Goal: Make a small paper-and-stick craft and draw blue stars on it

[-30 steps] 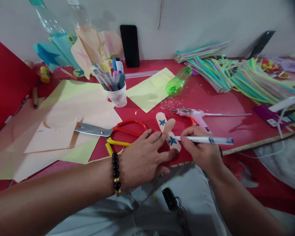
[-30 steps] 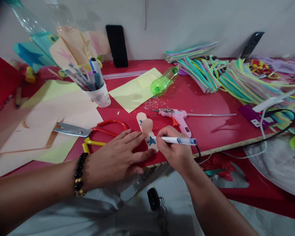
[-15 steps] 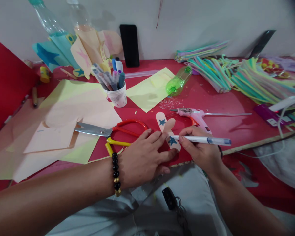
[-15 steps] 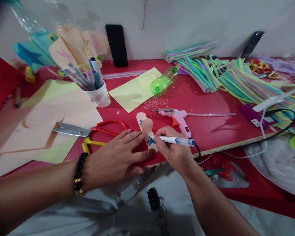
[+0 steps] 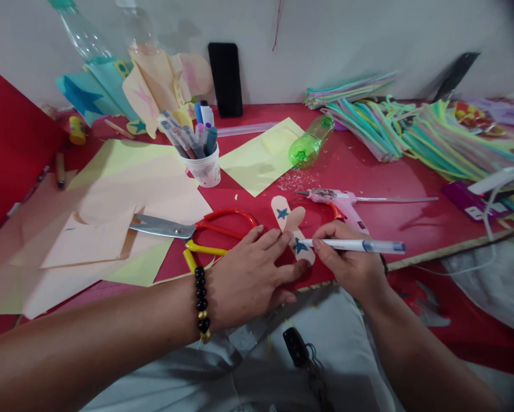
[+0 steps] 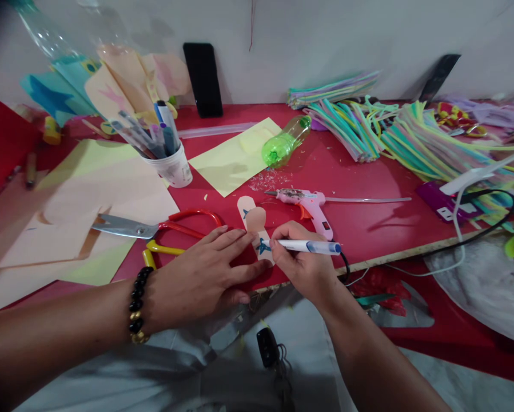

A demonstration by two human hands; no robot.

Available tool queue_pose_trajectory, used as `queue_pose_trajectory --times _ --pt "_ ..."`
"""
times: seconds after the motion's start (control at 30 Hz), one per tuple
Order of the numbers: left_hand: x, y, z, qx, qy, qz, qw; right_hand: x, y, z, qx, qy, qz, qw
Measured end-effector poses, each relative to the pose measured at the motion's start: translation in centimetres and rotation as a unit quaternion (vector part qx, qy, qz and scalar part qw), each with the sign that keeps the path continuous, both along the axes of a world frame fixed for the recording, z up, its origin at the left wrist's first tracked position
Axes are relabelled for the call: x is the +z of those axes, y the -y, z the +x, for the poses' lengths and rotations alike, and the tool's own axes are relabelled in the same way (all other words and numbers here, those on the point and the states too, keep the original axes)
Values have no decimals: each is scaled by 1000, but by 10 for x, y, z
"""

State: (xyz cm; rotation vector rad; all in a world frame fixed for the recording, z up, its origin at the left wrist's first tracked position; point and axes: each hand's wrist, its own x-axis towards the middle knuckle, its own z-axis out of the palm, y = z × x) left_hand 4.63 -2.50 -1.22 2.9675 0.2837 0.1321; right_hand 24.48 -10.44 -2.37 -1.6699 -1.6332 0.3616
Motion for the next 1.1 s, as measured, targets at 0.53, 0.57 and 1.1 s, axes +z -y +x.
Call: queue_pose_trajectory --times 0.53,0.57,1.1 --pt "-1 0 1 -2 4 -9 1000 -3 4 1 -64 -38 31 997" --pt "-2 0 1 -2 6 -9 1000 -4 5 1 -77 -39 34 996" --pt "0 1 1 -2 2 -6 1000 -4 2 0 -44 -25 13 999"
